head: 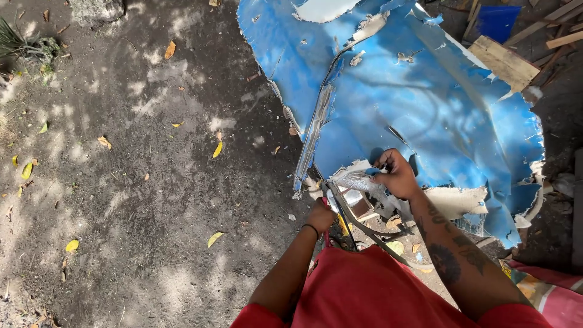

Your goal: Stripping old blue fabric and foam from a wooden furniture frame using scissors and hands.

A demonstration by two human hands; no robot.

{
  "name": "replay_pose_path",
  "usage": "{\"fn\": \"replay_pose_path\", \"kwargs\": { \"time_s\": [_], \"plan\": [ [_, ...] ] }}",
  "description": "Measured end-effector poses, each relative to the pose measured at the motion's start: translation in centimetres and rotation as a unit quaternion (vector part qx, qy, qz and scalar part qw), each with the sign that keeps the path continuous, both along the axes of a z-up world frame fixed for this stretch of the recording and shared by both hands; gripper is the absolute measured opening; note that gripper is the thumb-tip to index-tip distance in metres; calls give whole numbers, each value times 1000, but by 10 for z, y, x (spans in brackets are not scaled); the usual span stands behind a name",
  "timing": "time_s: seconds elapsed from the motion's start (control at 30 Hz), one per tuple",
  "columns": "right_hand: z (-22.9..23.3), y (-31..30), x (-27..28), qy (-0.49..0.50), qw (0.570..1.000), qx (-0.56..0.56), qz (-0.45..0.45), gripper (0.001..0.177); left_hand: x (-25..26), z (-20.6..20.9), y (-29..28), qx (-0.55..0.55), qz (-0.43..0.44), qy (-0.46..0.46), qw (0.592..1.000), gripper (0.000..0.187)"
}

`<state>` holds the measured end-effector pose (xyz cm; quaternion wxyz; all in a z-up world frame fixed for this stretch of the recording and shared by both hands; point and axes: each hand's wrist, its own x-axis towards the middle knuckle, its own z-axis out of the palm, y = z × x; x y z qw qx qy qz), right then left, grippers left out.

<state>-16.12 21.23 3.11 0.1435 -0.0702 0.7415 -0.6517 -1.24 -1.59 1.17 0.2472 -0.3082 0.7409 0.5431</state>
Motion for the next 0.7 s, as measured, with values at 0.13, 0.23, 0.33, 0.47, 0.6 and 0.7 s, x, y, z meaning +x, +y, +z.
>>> {"fn": "replay_pose_path", "kwargs": {
  "time_s": [0.13, 0.23, 0.33, 0.47, 0.6, 0.7],
  "plan": [
    [-6, 0, -2, 3, 1000, 7, -1, 49, -12, -7, -3, -29, -105, -9, 994, 66],
    [-4, 1, -6, 1, 1000, 8, -2, 49, -19, -3, 2, -49, -121, -9, 991, 65],
    [-7, 1, -3, -4, 1000, 8, 4, 48, -18, 4, 13, -103, -112, -24, 988, 54],
    [-4, 1, -3, 4, 1000, 15, 9, 49, -21, 14, 20, -188, -127, -55, 972, 38],
    [0, 0, 1, -7, 1000, 12, 9, 50, -14, 14, 23, -153, -64, -44, 985, 40],
    [0, -2, 0, 9, 1000, 15, 7, 53, -13, 8, 23, -113, -32, -42, 992, 40]
  ]
}}
